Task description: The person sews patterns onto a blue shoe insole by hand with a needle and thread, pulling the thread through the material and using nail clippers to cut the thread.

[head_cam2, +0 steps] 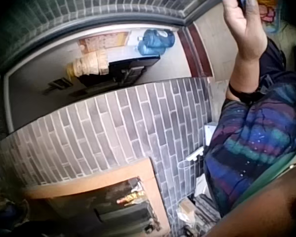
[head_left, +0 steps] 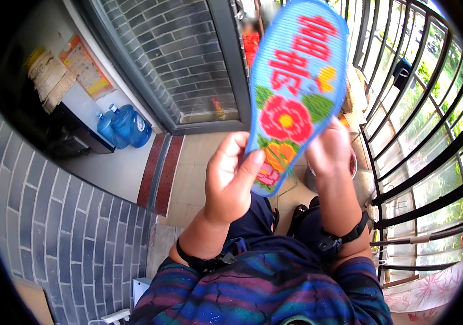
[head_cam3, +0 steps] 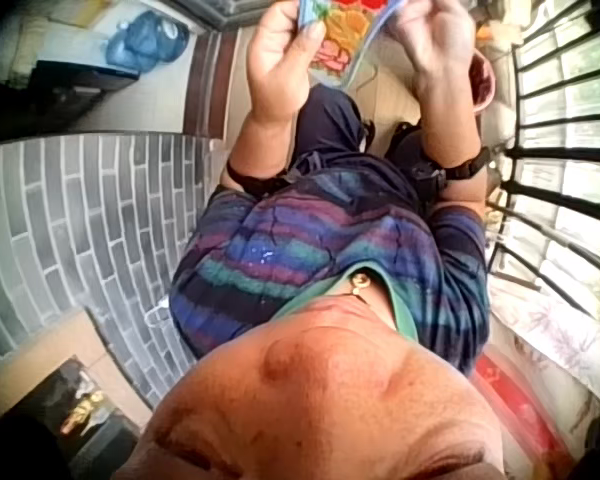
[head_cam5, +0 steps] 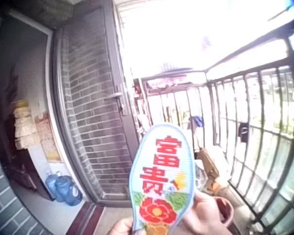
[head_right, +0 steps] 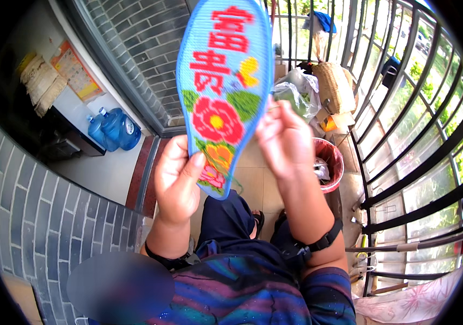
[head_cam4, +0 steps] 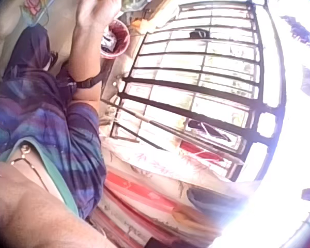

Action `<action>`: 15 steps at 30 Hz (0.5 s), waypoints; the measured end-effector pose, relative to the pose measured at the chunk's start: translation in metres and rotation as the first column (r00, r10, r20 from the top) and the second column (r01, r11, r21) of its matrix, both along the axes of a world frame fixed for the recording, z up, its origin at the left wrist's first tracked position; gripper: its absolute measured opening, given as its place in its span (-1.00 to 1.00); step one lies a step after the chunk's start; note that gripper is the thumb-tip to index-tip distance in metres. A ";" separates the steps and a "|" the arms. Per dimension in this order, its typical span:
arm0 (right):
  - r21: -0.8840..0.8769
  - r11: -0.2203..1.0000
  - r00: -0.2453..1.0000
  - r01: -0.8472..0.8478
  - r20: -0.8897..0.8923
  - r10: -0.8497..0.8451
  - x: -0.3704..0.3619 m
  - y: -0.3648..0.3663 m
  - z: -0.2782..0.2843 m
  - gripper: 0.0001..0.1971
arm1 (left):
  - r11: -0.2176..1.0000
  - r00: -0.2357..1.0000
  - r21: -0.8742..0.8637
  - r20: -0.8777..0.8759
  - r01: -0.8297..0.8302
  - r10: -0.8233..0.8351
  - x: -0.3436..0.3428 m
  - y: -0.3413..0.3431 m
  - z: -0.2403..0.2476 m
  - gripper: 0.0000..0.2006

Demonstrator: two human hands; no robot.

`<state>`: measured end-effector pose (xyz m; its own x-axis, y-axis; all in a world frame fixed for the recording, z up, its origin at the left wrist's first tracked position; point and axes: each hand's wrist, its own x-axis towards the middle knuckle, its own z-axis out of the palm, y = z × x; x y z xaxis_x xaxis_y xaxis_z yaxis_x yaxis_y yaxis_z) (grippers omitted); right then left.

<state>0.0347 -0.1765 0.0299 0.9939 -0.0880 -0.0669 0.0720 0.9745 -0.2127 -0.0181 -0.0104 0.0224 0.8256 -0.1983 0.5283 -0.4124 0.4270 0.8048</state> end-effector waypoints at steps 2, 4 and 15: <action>0.164 0.966 0.898 -0.202 0.425 0.116 0.005 -0.039 -0.018 -0.80 | 0.995 0.996 -0.095 -0.079 0.024 -0.031 0.006 0.006 0.002 -0.82; 0.154 0.978 0.909 -0.140 0.412 0.065 0.021 -0.069 -0.031 -0.81 | 0.989 0.993 -0.151 -0.119 -0.009 -0.009 0.012 0.020 0.002 -0.78; -0.568 0.692 0.680 0.445 -0.288 -0.674 0.034 -0.319 -0.188 -0.79 | 0.817 0.911 -0.498 -0.117 0.291 -0.396 0.030 0.144 0.008 -0.81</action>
